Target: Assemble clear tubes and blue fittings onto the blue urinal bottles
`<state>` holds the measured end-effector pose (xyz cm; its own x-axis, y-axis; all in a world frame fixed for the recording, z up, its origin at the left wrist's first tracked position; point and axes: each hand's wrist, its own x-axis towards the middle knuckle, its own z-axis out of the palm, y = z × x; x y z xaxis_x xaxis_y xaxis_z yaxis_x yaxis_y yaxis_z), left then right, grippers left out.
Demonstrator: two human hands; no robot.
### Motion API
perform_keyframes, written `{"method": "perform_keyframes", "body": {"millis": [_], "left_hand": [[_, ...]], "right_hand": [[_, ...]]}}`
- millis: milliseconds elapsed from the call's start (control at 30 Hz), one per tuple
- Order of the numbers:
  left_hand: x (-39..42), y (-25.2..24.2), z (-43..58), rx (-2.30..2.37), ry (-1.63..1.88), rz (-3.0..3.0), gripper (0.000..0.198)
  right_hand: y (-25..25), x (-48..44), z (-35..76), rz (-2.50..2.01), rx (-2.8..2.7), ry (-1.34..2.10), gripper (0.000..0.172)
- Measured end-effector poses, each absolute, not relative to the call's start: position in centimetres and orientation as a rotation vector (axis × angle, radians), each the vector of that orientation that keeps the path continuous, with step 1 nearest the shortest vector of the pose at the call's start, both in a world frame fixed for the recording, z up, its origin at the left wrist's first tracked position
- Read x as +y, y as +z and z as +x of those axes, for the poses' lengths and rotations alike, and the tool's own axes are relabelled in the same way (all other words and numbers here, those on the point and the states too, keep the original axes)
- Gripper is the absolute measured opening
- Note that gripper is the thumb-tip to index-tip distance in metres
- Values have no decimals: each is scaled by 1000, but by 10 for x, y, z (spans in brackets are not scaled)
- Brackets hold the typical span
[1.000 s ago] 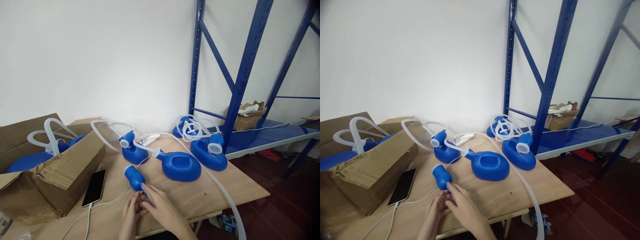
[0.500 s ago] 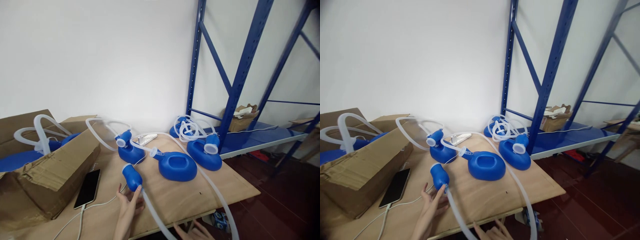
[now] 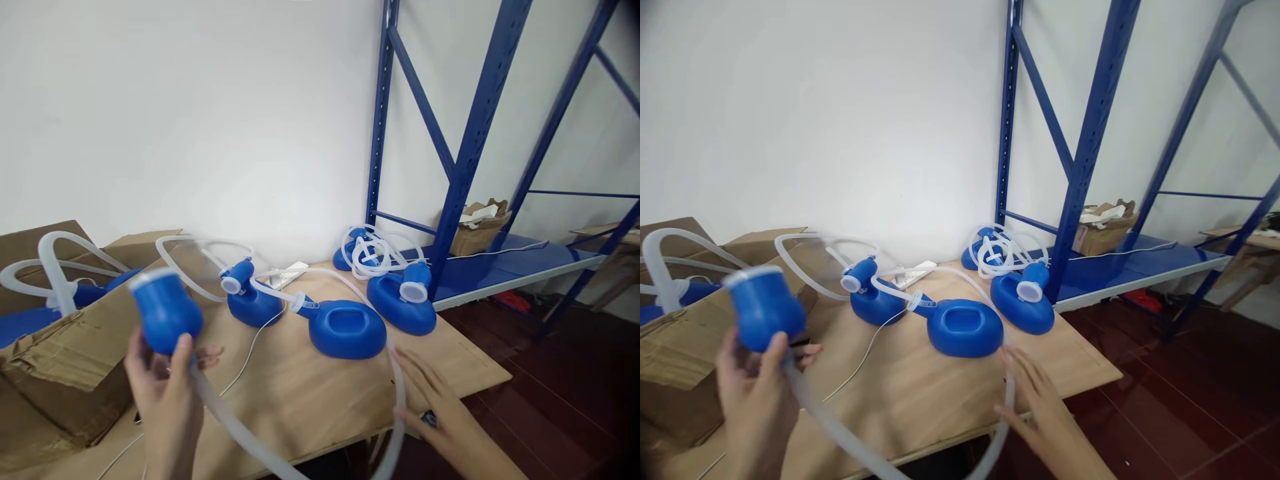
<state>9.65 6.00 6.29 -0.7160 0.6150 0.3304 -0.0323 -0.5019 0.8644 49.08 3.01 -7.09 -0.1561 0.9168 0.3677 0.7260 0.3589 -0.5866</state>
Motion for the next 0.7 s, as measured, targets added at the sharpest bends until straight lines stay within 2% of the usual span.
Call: {"method": "perform_keyframes", "body": {"millis": [100,167,233,300,467,567,700], "left_hand": [[76,118,97,1105,2505,1206,76],[92,142,110,915,2493,1407,75],[107,149,134,794,2339,1558,75],[123,139,166,827,2051,1629,75],[156,75,232,1113,1381,1714,68],[171,49,245,1292,1192,1743,69],[180,38,244,1389,1066,1834,63]], "right_hand": [[-71,63,493,-1511,-1794,389,75],[-80,80,483,-1516,-1803,477,75],[-90,90,470,-1502,-1819,521,76],[-98,92,460,-1486,-1843,516,76],[-97,79,453,-1500,-1915,500,66],[-94,72,453,-1531,-1959,487,64],[-98,70,452,-1550,-1982,426,64]]}}
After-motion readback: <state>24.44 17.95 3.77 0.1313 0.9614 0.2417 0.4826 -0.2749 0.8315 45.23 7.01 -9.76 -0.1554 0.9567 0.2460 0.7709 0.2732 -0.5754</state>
